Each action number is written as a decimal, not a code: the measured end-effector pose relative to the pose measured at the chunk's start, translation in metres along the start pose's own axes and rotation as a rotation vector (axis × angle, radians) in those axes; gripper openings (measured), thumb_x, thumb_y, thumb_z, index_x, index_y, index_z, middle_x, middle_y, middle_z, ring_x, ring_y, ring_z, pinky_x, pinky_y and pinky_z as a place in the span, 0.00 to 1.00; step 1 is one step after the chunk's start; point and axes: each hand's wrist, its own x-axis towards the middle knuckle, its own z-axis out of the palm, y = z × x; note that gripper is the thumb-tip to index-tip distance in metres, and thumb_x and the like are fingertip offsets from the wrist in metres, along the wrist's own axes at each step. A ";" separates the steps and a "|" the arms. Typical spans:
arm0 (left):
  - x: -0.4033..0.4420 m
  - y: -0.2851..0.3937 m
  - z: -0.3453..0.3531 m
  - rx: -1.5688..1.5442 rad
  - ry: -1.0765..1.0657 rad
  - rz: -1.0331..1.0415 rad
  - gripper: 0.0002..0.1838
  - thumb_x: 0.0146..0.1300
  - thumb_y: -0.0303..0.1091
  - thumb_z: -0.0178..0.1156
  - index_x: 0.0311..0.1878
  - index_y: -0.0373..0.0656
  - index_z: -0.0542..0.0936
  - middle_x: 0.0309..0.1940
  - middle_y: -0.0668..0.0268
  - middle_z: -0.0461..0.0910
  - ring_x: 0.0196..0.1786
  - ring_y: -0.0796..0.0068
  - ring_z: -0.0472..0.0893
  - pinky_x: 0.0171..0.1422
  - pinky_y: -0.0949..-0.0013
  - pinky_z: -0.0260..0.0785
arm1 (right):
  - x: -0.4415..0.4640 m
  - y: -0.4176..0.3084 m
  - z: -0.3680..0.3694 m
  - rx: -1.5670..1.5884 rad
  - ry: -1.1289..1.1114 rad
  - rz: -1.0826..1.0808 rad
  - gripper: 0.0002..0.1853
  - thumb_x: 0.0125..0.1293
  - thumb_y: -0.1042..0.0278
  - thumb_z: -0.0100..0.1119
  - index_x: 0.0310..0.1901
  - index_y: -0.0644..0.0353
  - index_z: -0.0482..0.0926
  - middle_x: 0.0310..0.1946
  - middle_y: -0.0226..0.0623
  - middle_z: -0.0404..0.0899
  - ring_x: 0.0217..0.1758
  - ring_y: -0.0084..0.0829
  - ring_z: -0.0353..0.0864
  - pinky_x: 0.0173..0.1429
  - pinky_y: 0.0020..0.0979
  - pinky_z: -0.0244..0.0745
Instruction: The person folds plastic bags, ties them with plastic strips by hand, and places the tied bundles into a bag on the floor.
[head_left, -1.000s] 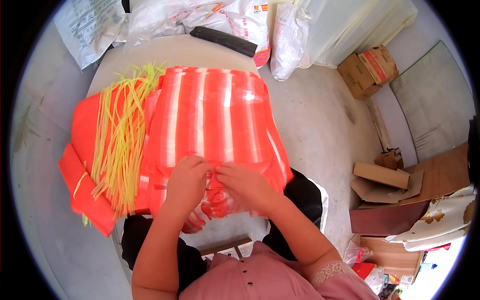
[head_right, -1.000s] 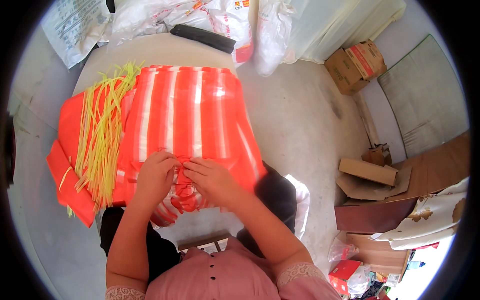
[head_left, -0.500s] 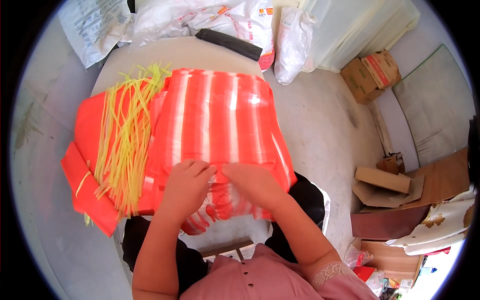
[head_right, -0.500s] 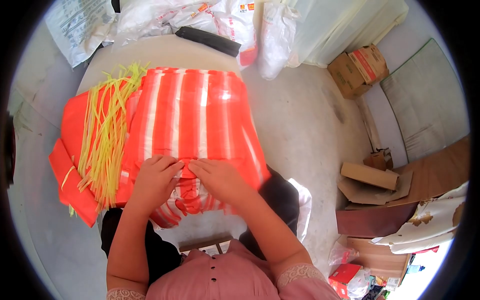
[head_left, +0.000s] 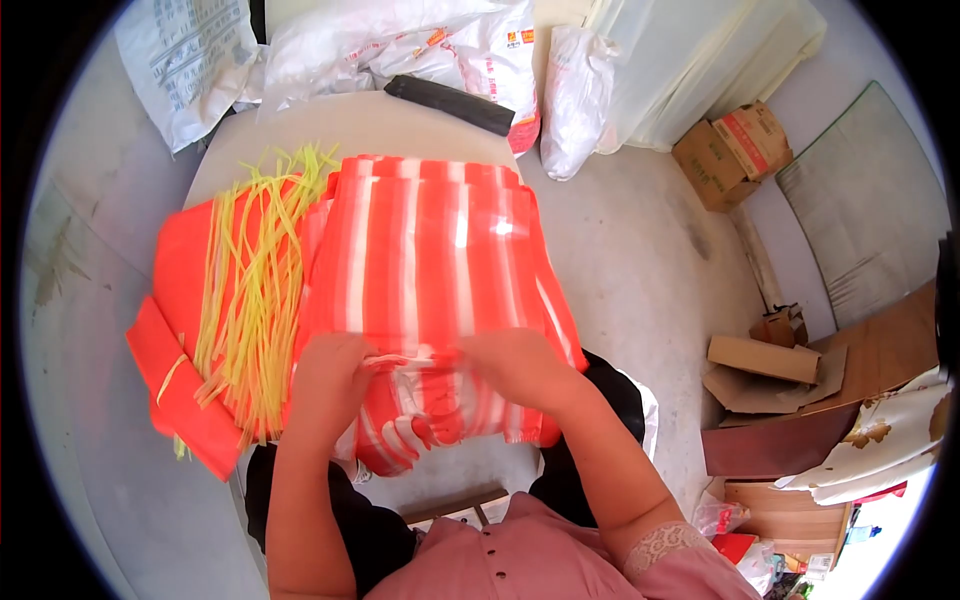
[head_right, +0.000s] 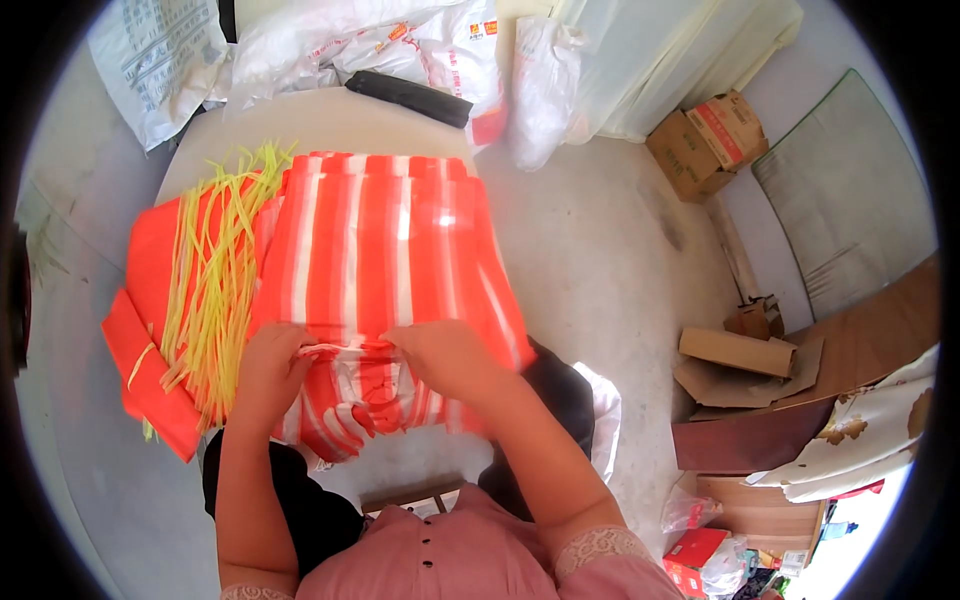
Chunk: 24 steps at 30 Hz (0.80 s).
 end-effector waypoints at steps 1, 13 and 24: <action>-0.003 0.001 -0.003 -0.023 -0.021 -0.034 0.09 0.60 0.22 0.70 0.44 0.38 0.84 0.37 0.56 0.84 0.45 0.53 0.83 0.51 0.58 0.76 | -0.002 0.002 -0.003 0.042 0.011 -0.039 0.11 0.75 0.67 0.59 0.54 0.59 0.83 0.39 0.49 0.85 0.44 0.50 0.86 0.47 0.47 0.79; -0.013 -0.005 -0.019 -0.381 -0.121 -0.457 0.08 0.68 0.28 0.69 0.40 0.35 0.80 0.26 0.61 0.76 0.29 0.71 0.74 0.37 0.65 0.69 | 0.034 0.042 0.005 0.384 -0.189 0.085 0.10 0.77 0.65 0.59 0.46 0.65 0.82 0.33 0.41 0.79 0.38 0.33 0.77 0.47 0.39 0.74; -0.014 -0.005 -0.008 -0.206 -0.071 -0.509 0.11 0.72 0.34 0.65 0.41 0.35 0.79 0.27 0.52 0.78 0.30 0.56 0.78 0.39 0.58 0.70 | 0.003 0.043 0.007 0.444 0.081 0.303 0.25 0.73 0.63 0.65 0.69 0.58 0.79 0.55 0.42 0.86 0.59 0.36 0.85 0.64 0.36 0.79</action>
